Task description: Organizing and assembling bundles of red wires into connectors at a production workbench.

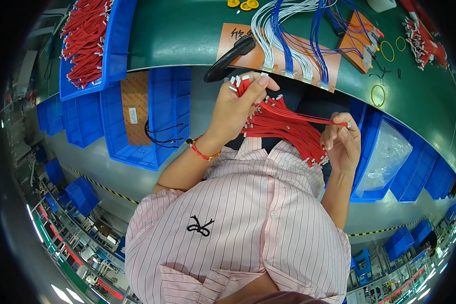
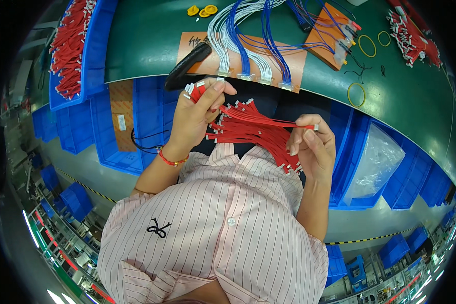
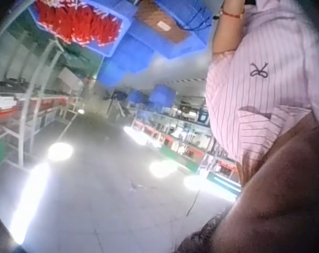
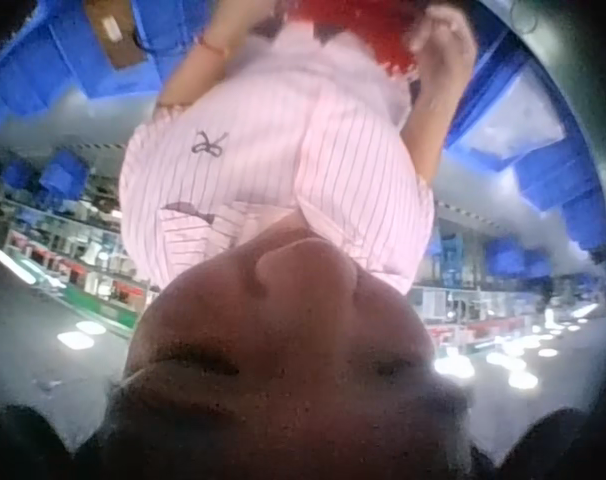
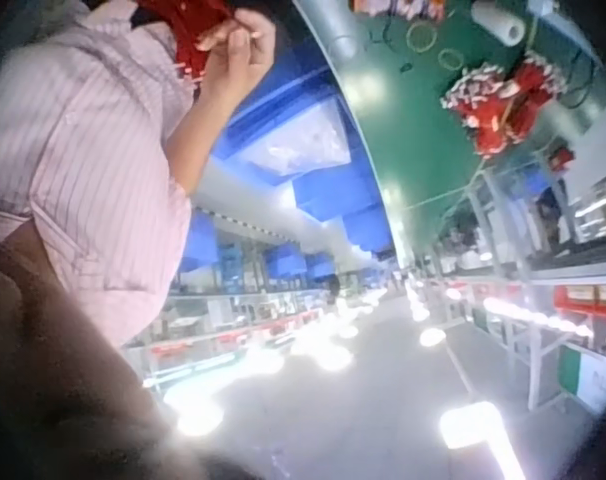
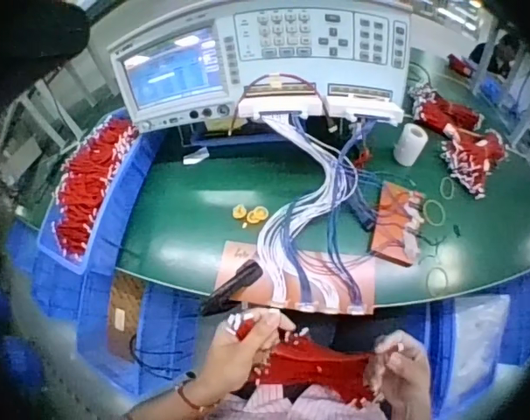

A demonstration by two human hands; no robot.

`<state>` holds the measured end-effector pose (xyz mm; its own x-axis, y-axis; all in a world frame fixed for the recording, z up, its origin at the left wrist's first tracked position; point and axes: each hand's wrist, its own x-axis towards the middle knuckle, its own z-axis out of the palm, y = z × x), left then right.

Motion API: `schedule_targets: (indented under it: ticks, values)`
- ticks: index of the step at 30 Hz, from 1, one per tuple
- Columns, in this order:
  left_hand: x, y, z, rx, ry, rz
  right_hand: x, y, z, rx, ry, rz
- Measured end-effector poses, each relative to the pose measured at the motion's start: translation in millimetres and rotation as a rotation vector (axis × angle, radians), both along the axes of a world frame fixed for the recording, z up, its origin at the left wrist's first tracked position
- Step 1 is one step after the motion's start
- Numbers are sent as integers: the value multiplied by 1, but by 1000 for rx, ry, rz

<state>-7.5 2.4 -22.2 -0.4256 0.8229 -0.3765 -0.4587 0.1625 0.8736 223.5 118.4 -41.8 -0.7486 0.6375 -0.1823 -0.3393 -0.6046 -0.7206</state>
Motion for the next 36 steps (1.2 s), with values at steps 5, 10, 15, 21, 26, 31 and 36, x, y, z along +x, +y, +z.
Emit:
schedule_targets:
  ticks: [5,10,15,21,26,31,36]
  values:
    - [0,5,-1,24,60,19,-26,-7,5,346,-277,-30]
    - [6,5,-4,26,103,108,-47,-13,16,382,-420,-32]
    - [6,7,-3,49,-50,155,-55,-9,22,426,-503,-80]
    - [-19,2,5,-6,-37,-83,-59,-3,18,426,-552,-117]
    - [-32,-13,18,-90,186,-161,-60,-1,20,346,-505,-109]
    - [-35,-32,30,-29,341,-137,-63,-5,17,78,-358,-162]
    - [-27,-25,20,-62,543,-172,-61,-1,12,-2,-276,-96]
